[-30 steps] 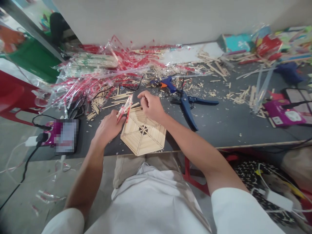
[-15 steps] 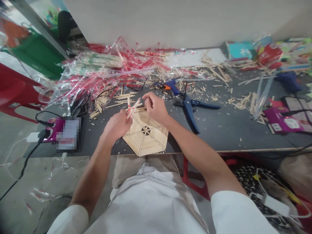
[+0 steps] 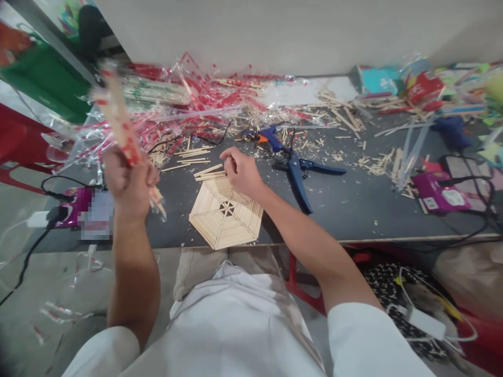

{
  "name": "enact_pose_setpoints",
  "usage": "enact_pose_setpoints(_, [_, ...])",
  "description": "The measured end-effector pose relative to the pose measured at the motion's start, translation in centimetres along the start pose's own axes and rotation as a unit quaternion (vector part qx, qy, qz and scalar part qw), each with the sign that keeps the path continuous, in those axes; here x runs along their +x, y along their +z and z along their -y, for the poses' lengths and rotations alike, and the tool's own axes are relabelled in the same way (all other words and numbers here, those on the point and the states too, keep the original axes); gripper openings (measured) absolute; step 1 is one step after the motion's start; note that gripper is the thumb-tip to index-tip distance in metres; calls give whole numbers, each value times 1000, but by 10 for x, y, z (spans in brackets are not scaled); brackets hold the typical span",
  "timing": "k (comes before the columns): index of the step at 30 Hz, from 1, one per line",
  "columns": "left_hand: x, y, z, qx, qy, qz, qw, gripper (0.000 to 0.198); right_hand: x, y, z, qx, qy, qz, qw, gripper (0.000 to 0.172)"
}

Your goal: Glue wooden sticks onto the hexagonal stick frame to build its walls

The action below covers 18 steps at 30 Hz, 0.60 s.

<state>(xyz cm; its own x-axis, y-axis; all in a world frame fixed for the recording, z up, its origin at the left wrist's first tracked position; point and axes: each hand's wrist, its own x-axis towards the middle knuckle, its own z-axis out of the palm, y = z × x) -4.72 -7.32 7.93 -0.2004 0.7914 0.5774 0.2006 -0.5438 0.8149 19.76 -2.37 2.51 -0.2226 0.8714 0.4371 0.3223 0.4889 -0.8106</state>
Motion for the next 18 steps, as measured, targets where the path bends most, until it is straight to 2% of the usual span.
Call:
enact_pose_setpoints(4, [-4,-6,-15,-77,105,-139,982,33,-1,0,2,3,-5,2,1000,18])
enact_pose_setpoints(7, [-25,-7,-20,-65,81,-188,977,37,0,0,2,8,-5,0,1000,18])
enact_pose_setpoints(8, [-34,-8,-19,-45,40,-162,985,40,0,0,3,9,-3,0,1000,18])
enact_pose_setpoints(10, [-50,-10,-15,19,-25,-153,988,40,0,0,3,13,3,1,1000,17])
enact_pose_setpoints(13, [-66,-12,-9,97,-67,-146,982,40,0,0,4,16,15,6,1000,17])
enact_pose_setpoints(15, [-69,-15,-9,118,-84,-143,979,39,0,0,3,16,20,9,1000,17])
enact_pose_setpoints(18, [-63,-26,-12,168,-150,-131,965,33,0,0,3,12,20,14,1000,16])
